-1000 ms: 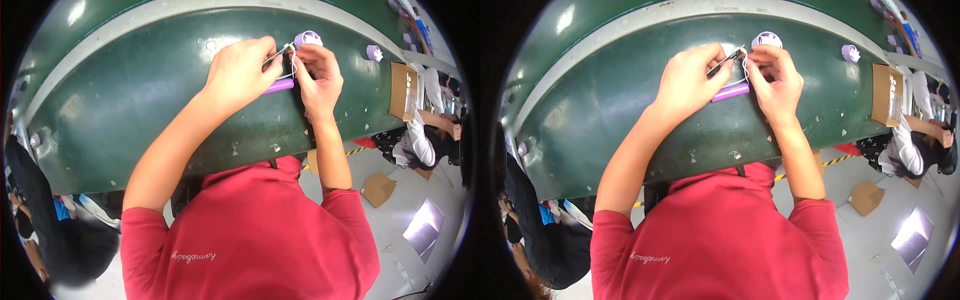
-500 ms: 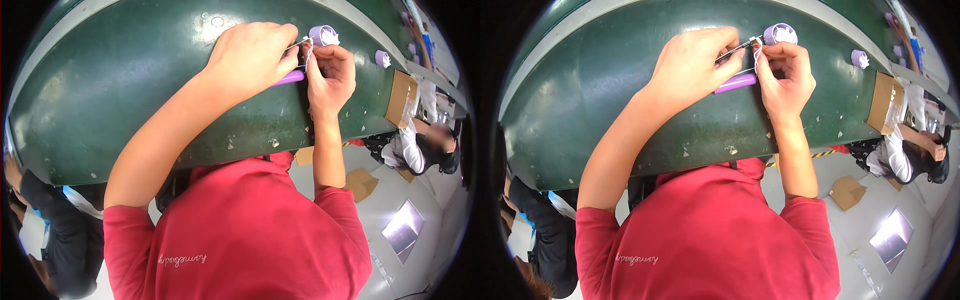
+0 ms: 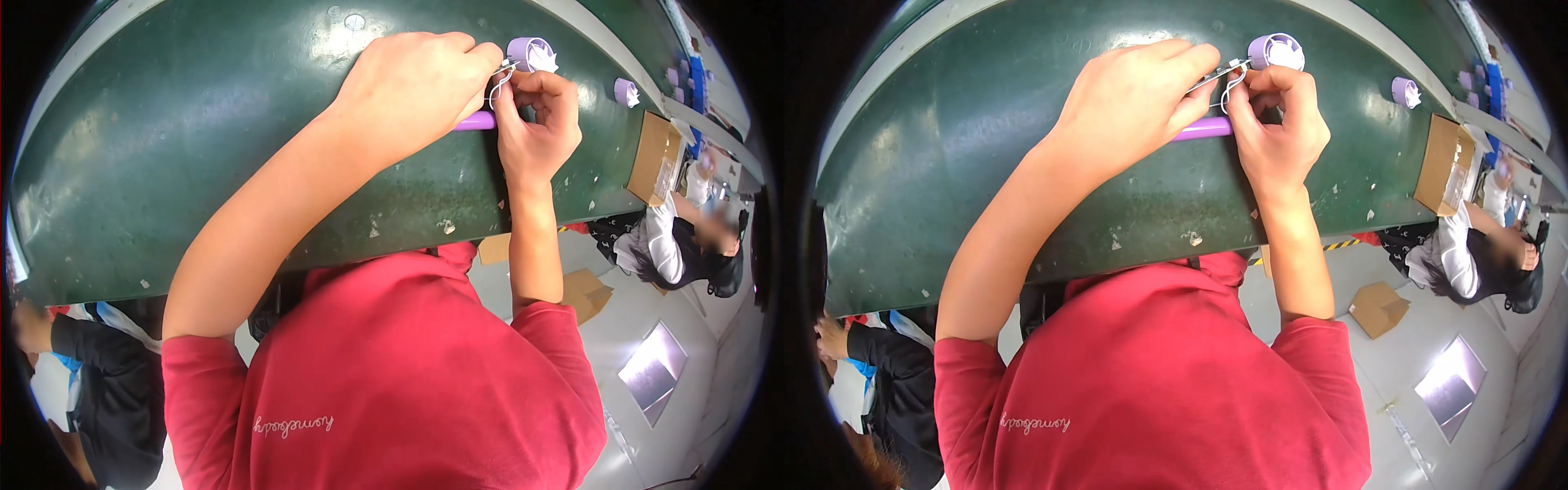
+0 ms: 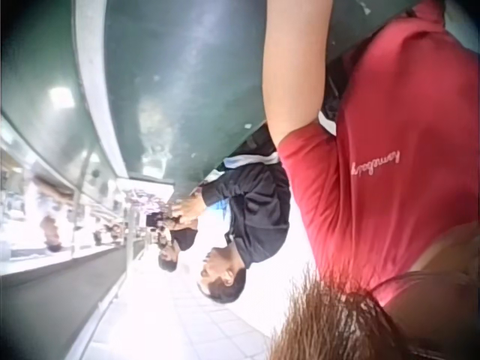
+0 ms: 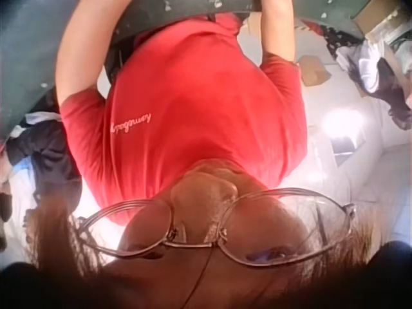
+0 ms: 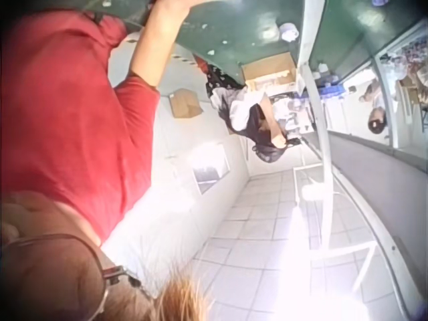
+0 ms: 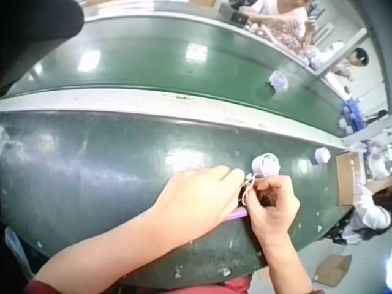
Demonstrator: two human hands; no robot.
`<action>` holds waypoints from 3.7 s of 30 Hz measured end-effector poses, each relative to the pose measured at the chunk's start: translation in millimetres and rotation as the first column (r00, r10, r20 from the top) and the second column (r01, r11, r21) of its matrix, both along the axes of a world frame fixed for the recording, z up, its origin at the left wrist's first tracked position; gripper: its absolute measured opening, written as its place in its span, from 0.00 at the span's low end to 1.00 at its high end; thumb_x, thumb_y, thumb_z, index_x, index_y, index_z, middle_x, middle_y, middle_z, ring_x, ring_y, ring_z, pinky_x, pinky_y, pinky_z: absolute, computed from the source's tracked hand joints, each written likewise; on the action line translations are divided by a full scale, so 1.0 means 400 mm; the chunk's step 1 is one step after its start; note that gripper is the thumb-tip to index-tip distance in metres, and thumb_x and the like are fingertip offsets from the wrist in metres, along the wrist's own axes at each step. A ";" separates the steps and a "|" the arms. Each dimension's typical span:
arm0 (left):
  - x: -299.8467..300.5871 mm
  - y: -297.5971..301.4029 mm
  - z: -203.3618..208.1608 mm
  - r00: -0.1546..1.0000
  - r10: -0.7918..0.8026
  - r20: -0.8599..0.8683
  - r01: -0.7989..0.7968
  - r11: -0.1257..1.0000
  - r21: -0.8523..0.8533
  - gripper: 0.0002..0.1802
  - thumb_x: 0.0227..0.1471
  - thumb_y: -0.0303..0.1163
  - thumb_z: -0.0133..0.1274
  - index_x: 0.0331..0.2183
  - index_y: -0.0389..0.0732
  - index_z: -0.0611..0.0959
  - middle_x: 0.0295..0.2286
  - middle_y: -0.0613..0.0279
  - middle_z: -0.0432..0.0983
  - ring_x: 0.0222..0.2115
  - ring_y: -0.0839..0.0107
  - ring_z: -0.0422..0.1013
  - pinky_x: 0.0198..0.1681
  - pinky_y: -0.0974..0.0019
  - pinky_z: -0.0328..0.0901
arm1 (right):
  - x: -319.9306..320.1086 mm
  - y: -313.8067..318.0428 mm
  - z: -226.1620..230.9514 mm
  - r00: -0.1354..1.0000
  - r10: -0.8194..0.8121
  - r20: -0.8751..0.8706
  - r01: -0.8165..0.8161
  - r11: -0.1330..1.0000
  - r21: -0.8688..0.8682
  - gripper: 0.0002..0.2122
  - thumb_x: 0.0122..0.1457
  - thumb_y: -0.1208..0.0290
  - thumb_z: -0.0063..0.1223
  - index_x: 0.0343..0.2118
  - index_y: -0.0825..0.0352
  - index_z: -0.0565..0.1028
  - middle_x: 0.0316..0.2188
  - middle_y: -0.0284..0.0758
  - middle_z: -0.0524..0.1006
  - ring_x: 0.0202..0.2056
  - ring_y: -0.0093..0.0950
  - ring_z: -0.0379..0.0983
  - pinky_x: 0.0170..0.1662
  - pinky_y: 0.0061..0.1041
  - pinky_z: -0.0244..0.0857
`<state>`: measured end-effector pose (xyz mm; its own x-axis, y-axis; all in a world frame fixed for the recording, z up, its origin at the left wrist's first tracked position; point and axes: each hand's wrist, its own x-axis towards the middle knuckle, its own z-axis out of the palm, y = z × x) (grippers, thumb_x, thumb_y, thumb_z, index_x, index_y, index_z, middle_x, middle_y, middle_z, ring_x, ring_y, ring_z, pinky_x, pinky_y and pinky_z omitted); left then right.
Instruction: The recorder is assembling small electronic components, specifically placing a circuit board and wiring into a purple plastic casing using tweezers.
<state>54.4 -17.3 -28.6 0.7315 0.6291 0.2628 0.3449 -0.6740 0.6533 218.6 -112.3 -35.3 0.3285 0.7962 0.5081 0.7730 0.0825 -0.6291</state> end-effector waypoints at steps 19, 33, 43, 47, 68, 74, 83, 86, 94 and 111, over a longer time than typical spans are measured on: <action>-0.002 0.006 0.013 1.000 -0.014 0.011 0.015 0.998 -0.058 0.09 0.55 0.34 0.59 0.35 0.41 0.79 0.26 0.59 0.77 0.28 0.56 0.76 0.31 0.56 0.71 | -0.004 0.003 0.006 0.998 -0.007 -0.059 0.006 1.000 -0.010 0.13 0.52 0.83 0.67 0.35 0.68 0.72 0.27 0.30 0.81 0.23 0.15 0.76 0.29 0.15 0.71; 0.003 0.015 0.020 0.999 -0.008 0.044 0.010 0.999 -0.039 0.09 0.55 0.35 0.58 0.33 0.39 0.79 0.25 0.56 0.77 0.27 0.54 0.76 0.31 0.55 0.71 | 0.002 0.004 0.000 0.998 0.004 -0.069 -0.006 0.999 -0.032 0.13 0.51 0.83 0.66 0.34 0.68 0.70 0.26 0.29 0.81 0.21 0.13 0.73 0.26 0.15 0.69; 0.000 0.019 0.014 0.998 -0.015 0.067 0.019 0.999 -0.048 0.10 0.54 0.35 0.59 0.32 0.39 0.79 0.26 0.55 0.77 0.26 0.52 0.75 0.30 0.53 0.70 | -0.002 0.007 0.005 0.991 0.001 -0.136 -0.007 0.999 -0.044 0.13 0.51 0.83 0.66 0.34 0.68 0.70 0.27 0.31 0.82 0.23 0.14 0.75 0.26 0.15 0.69; -0.005 0.025 0.033 0.994 -0.055 -0.093 0.047 0.995 -0.084 0.07 0.58 0.31 0.57 0.38 0.39 0.79 0.29 0.58 0.80 0.31 0.61 0.78 0.37 0.60 0.72 | -0.002 0.004 0.007 0.988 -0.013 -0.151 0.006 0.999 -0.050 0.13 0.52 0.83 0.66 0.34 0.68 0.70 0.27 0.32 0.82 0.23 0.14 0.75 0.27 0.14 0.69; -0.023 0.037 0.031 0.982 -0.157 0.106 0.165 0.983 -0.078 0.08 0.57 0.32 0.52 0.32 0.37 0.75 0.25 0.45 0.77 0.30 0.45 0.75 0.35 0.48 0.70 | 0.004 0.008 0.002 0.993 0.010 -0.117 -0.013 1.000 -0.022 0.13 0.51 0.83 0.66 0.34 0.68 0.71 0.27 0.32 0.83 0.23 0.13 0.75 0.27 0.14 0.70; -0.023 0.032 0.028 0.986 -0.125 0.115 0.136 0.986 -0.092 0.09 0.58 0.30 0.54 0.33 0.35 0.74 0.25 0.43 0.77 0.30 0.44 0.76 0.35 0.48 0.70 | 0.008 -0.003 0.007 0.995 0.038 -0.096 -0.048 0.994 -0.099 0.13 0.56 0.86 0.64 0.39 0.71 0.70 0.34 0.38 0.82 0.30 0.17 0.77 0.34 0.15 0.72; -0.021 0.069 0.083 0.962 -0.026 0.271 0.230 0.609 -0.759 0.10 0.57 0.20 0.54 0.42 0.31 0.80 0.27 0.61 0.80 0.29 0.78 0.74 0.36 0.70 0.69 | 0.016 0.000 0.002 0.966 -0.004 -0.257 -0.015 0.997 -0.073 0.13 0.57 0.85 0.64 0.39 0.71 0.69 0.35 0.39 0.82 0.32 0.19 0.79 0.36 0.16 0.74; -0.024 0.076 0.069 0.908 -0.022 0.419 0.369 0.514 -0.774 0.10 0.59 0.19 0.51 0.44 0.32 0.78 0.33 0.61 0.80 0.35 0.77 0.75 0.42 0.71 0.69 | -0.029 0.004 0.040 0.884 -0.025 -0.466 -0.017 0.996 -0.086 0.08 0.60 0.87 0.58 0.40 0.70 0.76 0.32 0.28 0.79 0.32 0.16 0.75 0.38 0.15 0.67; 0.063 0.112 -0.095 0.056 -0.162 0.985 0.964 0.264 -0.011 0.12 0.65 0.19 0.46 0.50 0.33 0.72 0.40 0.59 0.78 0.44 0.74 0.74 0.51 0.71 0.66 | -0.047 -0.009 0.070 0.730 0.144 -0.668 -0.180 0.984 0.014 0.10 0.60 0.88 0.54 0.44 0.75 0.75 0.39 0.37 0.78 0.35 0.21 0.76 0.41 0.19 0.71; -0.072 0.086 0.037 0.914 -0.169 0.369 0.399 0.541 -0.740 0.18 0.62 0.20 0.50 0.53 0.36 0.72 0.51 0.59 0.72 0.51 0.73 0.70 0.57 0.69 0.62 | -0.034 -0.011 0.129 0.876 0.175 -0.450 -0.154 0.985 0.084 0.10 0.47 0.87 0.69 0.32 0.71 0.82 0.28 0.34 0.80 0.24 0.16 0.74 0.27 0.15 0.68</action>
